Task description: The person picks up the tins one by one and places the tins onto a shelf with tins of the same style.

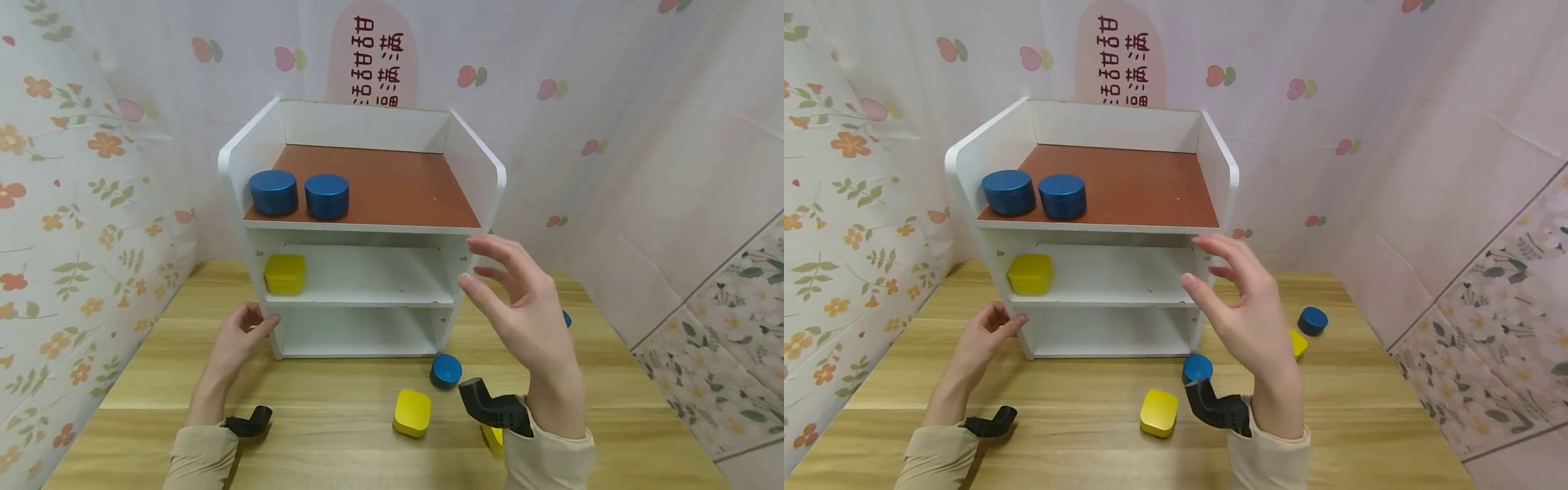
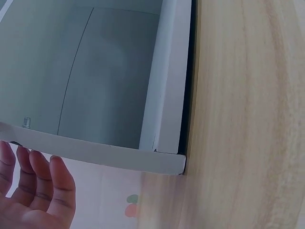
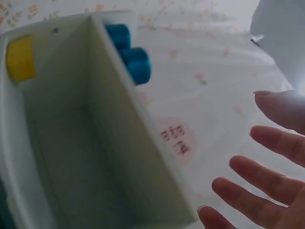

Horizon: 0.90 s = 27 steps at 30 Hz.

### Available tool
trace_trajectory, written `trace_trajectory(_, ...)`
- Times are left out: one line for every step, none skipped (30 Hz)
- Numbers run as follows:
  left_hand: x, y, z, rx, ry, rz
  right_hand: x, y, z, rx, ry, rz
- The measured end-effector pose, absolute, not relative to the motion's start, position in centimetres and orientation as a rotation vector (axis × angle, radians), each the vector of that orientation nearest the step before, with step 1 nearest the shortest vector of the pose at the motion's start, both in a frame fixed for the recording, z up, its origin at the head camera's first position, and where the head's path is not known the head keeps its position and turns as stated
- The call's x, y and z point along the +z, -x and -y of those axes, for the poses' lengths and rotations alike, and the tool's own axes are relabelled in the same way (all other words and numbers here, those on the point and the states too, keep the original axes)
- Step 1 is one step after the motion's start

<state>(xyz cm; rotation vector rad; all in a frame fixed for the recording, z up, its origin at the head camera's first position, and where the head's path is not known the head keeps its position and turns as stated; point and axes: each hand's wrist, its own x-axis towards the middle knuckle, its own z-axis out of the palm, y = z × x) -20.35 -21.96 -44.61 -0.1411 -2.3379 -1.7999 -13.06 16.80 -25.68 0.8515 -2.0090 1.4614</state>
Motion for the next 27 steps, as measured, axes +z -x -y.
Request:
trace_trajectory(-44.6,20.4,21.9,-1.794,0.141,2.340,-26.3,13.1,-17.0,1.461,-0.823,2.018)
trace_trajectory(-44.6,20.5,21.9,-1.791,0.140,2.340,-26.9,13.1,-17.2,1.461,-0.796,2.026)
trace_trajectory(-44.6,20.5,21.8,-1.787,0.141,2.342,-27.6,13.1,-17.5,1.461,-0.773,2.034)
trace_trajectory(-44.6,20.6,21.8,-1.786,0.142,2.342,-28.3,13.2,-17.8,1.464,-0.753,2.042)
trace_trajectory(-44.6,20.6,21.8,-1.789,0.148,2.338,-29.0,13.2,-18.0,1.477,-0.737,2.045)
trace_trajectory(-44.6,20.6,21.8,-1.791,0.152,2.336,-29.8,13.2,-18.2,1.495,-0.716,2.048)
trace_trajectory(-44.5,20.6,21.8,-1.792,0.154,2.334,-30.6,13.2,-18.4,1.521,-0.688,2.049)
trace_trajectory(-44.5,20.5,21.8,-1.795,0.158,2.331,-31.4,13.2,-18.5,1.543,-0.658,2.056)
trace_trajectory(-44.5,20.5,21.8,-1.798,0.158,2.327,-32.3,13.2,-18.6,1.564,-0.621,2.072)
trace_trajectory(-44.5,20.3,21.8,-1.804,0.157,2.324,-33.0,13.2,-18.7,1.590,-0.577,2.088)
trace_trajectory(-44.5,20.2,21.8,-1.811,0.153,2.320,-33.8,13.2,-18.7,1.615,-0.532,2.104)
trace_trajectory(-44.5,20.0,21.8,-1.812,0.146,2.322,-34.5,13.2,-18.7,1.637,-0.483,2.121)
trace_trajectory(-44.5,19.9,21.8,-1.805,0.137,2.324,-35.1,13.3,-18.6,1.651,-0.435,2.139)
trace_trajectory(-44.6,19.7,21.9,-1.808,0.128,2.325,-35.7,13.3,-18.5,1.660,-0.388,2.161)
trace_trajectory(-44.6,19.6,21.9,-1.809,0.118,2.329,-36.2,13.4,-18.4,1.678,-0.340,2.173)
trace_trajectory(-44.6,19.5,21.9,-1.807,0.115,2.331,-36.7,13.5,-18.4,1.698,-0.291,2.178)
trace_trajectory(-44.6,19.5,21.9,-1.806,0.112,2.334,-37.2,13.6,-18.4,1.718,-0.240,2.181)
trace_trajectory(-44.6,19.5,21.8,-1.798,0.111,2.336,-37.7,13.6,-18.4,1.735,-0.183,2.189)
trace_trajectory(-44.7,19.6,21.8,-1.796,0.112,2.336,-38.2,13.7,-18.5,1.749,-0.127,2.198)
trace_trajectory(-44.7,19.7,21.7,-1.798,0.113,2.337,-38.6,13.8,-18.5,1.770,-0.076,2.204)
trace_trajectory(-44.6,19.8,21.7,-1.792,0.116,2.340,-39.1,13.9,-18.6,1.785,-0.030,2.212)
trace_trajectory(-44.6,20.0,21.6,-1.788,0.118,2.342,-39.6,14.0,-18.7,1.795,0.013,2.230)
trace_trajectory(-44.6,20.1,21.6,-1.784,0.116,2.345,-40.1,14.1,-18.8,1.804,0.044,2.248)
trace_trajectory(-44.6,20.1,21.6,-1.777,0.115,2.347,-40.7,14.3,-18.9,1.807,0.064,2.272)
trace_trajectory(-44.6,20.2,21.6,-1.777,0.110,2.351,-41.2,14.5,-19.0,1.809,0.071,2.297)
trace_trajectory(-44.5,20.2,21.6,-1.776,0.106,2.353,-41.6,14.7,-19.0,1.806,0.074,2.328)
trace_trajectory(-44.5,20.2,21.6,-1.776,0.100,2.353,-42.1,14.8,-19.0,1.794,0.074,2.365)
